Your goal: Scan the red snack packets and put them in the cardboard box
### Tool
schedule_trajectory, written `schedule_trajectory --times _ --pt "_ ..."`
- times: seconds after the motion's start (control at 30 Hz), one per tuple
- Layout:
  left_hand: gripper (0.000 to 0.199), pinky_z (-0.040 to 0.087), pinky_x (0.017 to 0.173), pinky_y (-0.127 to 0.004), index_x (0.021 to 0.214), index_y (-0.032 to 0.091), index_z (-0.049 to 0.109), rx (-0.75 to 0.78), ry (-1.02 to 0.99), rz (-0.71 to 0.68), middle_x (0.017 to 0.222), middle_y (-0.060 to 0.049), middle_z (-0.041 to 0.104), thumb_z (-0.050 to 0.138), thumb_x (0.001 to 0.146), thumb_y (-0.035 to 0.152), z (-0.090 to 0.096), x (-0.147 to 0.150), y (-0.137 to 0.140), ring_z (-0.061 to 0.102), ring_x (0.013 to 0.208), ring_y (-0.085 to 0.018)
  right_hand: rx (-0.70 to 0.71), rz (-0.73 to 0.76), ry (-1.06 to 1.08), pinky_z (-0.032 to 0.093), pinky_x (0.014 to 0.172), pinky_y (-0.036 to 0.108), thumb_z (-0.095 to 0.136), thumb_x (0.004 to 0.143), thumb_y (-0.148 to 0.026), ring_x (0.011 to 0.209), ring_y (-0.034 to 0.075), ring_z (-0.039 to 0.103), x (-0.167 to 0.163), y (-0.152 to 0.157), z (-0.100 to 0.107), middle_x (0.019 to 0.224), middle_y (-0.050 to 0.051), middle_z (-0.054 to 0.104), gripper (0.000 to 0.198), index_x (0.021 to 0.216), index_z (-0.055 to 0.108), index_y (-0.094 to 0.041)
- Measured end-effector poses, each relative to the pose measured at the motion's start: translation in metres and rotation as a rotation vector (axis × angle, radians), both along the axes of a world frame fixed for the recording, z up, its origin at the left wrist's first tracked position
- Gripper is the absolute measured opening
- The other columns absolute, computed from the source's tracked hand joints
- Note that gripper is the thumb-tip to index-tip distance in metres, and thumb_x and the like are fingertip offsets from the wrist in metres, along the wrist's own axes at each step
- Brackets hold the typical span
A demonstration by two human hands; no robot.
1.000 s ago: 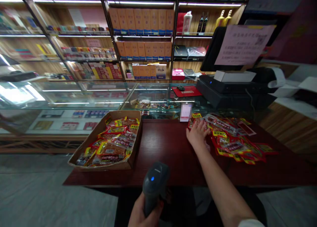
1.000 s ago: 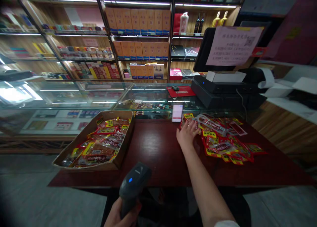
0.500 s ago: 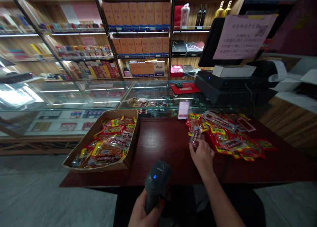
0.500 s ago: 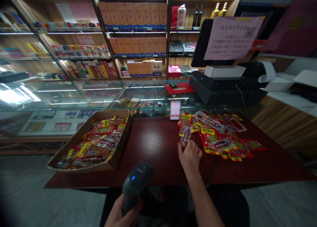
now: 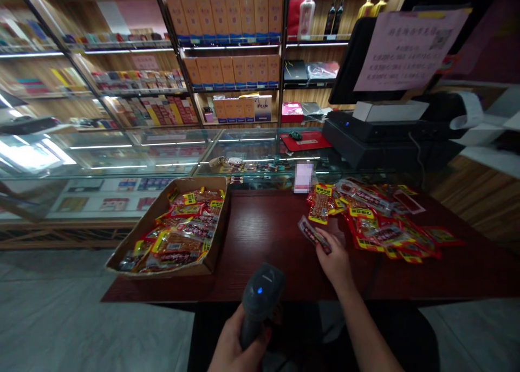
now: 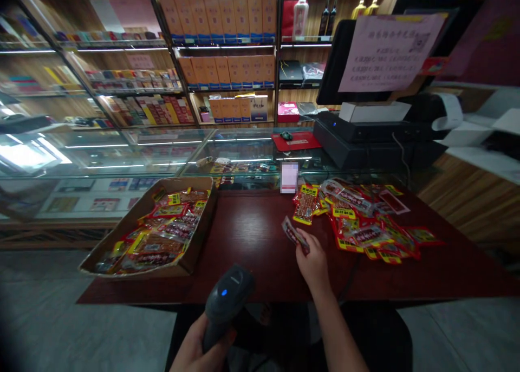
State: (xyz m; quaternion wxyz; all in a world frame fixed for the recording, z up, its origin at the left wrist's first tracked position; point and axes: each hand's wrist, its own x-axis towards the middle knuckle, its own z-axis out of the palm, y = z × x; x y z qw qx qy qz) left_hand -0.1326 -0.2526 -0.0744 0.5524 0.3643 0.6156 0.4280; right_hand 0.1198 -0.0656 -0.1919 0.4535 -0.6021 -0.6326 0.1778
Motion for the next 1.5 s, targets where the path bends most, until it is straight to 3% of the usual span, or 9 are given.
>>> schedule_trajectory --times 0.17,0.33,1.07,1.5 --pt "0.041 0.049 0.054 -0.022 0.108 0.017 0.078 0.025 0.024 -0.023 0.062 0.002 0.061 0.086 0.075 0.038 0.004 0.005 0.006 0.056 0.059 -0.017 -0.087 0.072 0.226 0.056 0.109 0.047 0.059 0.087 -0.034 0.119 0.028 0.073 0.001 0.001 0.004 0.13 0.012 0.077 0.043 0.126 0.073 -0.021" --pt "0.031 0.048 0.053 -0.022 0.096 0.018 0.079 -0.003 0.045 -0.041 0.058 0.003 0.059 0.086 0.075 0.039 0.005 0.007 0.008 0.056 0.056 -0.017 -0.154 0.114 0.366 0.058 0.106 0.047 0.064 0.082 -0.034 0.115 0.029 0.076 -0.002 0.002 0.001 0.126 0.011 0.079 0.044 0.123 0.075 -0.021" --pt "0.037 0.042 0.05 -0.022 0.094 0.018 0.076 -0.024 0.044 -0.057 0.054 0.005 0.055 0.087 0.075 0.048 0.004 0.006 0.01 0.047 0.049 -0.014 -0.164 0.114 0.338 0.059 0.104 0.045 0.059 0.078 -0.026 0.111 0.027 0.077 -0.001 0.004 0.0 0.12 0.008 0.081 0.046 0.121 0.076 -0.023" --pt "0.03 0.034 0.045 -0.019 0.094 0.017 0.075 -0.017 0.047 -0.079 0.055 0.007 0.051 0.082 0.079 0.041 -0.009 0.011 0.012 0.042 0.047 -0.011 -0.17 0.13 0.319 0.06 0.102 0.046 0.058 0.078 -0.026 0.112 0.028 0.077 -0.001 0.003 0.003 0.121 0.009 0.081 0.045 0.119 0.077 -0.023"
